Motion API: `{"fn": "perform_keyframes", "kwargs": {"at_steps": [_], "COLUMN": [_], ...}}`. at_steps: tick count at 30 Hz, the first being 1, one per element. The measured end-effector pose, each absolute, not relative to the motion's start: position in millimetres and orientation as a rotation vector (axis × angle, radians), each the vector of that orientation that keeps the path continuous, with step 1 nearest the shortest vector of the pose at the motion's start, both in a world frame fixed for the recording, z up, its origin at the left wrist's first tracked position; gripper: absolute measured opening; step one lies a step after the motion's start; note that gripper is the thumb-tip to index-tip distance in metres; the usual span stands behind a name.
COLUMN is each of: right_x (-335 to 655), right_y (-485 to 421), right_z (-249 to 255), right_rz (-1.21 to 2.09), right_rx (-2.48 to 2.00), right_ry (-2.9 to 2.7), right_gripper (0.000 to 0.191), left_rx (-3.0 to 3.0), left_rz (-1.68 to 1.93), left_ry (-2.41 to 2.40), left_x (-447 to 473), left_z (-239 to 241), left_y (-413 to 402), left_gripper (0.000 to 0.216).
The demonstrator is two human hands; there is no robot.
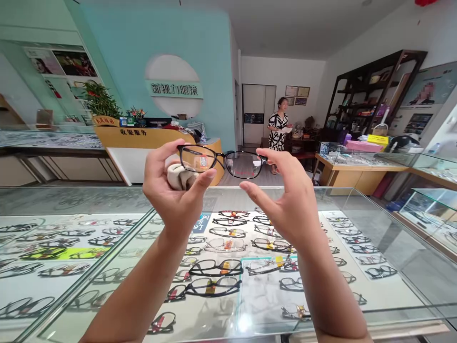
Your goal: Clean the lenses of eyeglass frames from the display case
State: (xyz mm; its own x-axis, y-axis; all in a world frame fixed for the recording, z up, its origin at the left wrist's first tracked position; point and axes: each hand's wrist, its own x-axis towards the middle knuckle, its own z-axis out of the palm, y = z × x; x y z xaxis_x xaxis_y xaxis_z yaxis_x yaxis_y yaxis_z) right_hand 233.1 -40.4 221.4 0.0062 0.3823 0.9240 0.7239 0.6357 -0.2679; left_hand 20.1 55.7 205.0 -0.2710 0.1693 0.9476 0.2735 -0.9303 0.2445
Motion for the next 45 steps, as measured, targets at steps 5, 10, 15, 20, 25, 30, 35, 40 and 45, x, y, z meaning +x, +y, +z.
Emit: {"fn": "perform_keyframes", "kwargs": {"at_steps": [5,10,15,20,25,30,35,40,45], "right_x": [231,232,234,236,240,243,243,243,243], "right_y": [-27,-24,-25,-23,-20,-17,-16,-15,-17], "right_z": [216,214,216,216,216,216,216,216,217], "right_rz": [-0.349,-0.306,-0.243,-0.228,-0.244,-0.222,-0.213,-0.263,-0.295], "right_rx": [-0.959,-0.958,-0.969,-0.969,-0.992,-1.039,-1.062,-1.04,-1.038], "right_ry": [-1.528,-1.515,-1.507,-1.485,-1.467,-1.475,-1.467,-1.472,-1.475], "right_gripper": [0.047,0.048,0.045,0.043,0.046,0.051,0.054,0.049,0.044], "left_rx": [-1.824,-1.844,-1.882,-1.98,-2.058,-2.005,-2.006,-1.953,-1.948], "left_rz": [-2.389,-2.408,-2.425,-2.362,-2.275,-2.272,-2.246,-2.287,-2.32], "left_ry": [-0.658,-0.687,-0.723,-0.729,-0.751,-0.726,-0.785,-0.767,-0.774], "left_x": [24,26,25,17,11,11,11,14,16], "left_z": [204,205,207,212,217,219,219,215,212], "left_y": [53,50,45,46,47,46,48,51,53], "left_gripper": [0.058,0.052,0.055,0.05,0.043,0.042,0.04,0.045,0.048]}}
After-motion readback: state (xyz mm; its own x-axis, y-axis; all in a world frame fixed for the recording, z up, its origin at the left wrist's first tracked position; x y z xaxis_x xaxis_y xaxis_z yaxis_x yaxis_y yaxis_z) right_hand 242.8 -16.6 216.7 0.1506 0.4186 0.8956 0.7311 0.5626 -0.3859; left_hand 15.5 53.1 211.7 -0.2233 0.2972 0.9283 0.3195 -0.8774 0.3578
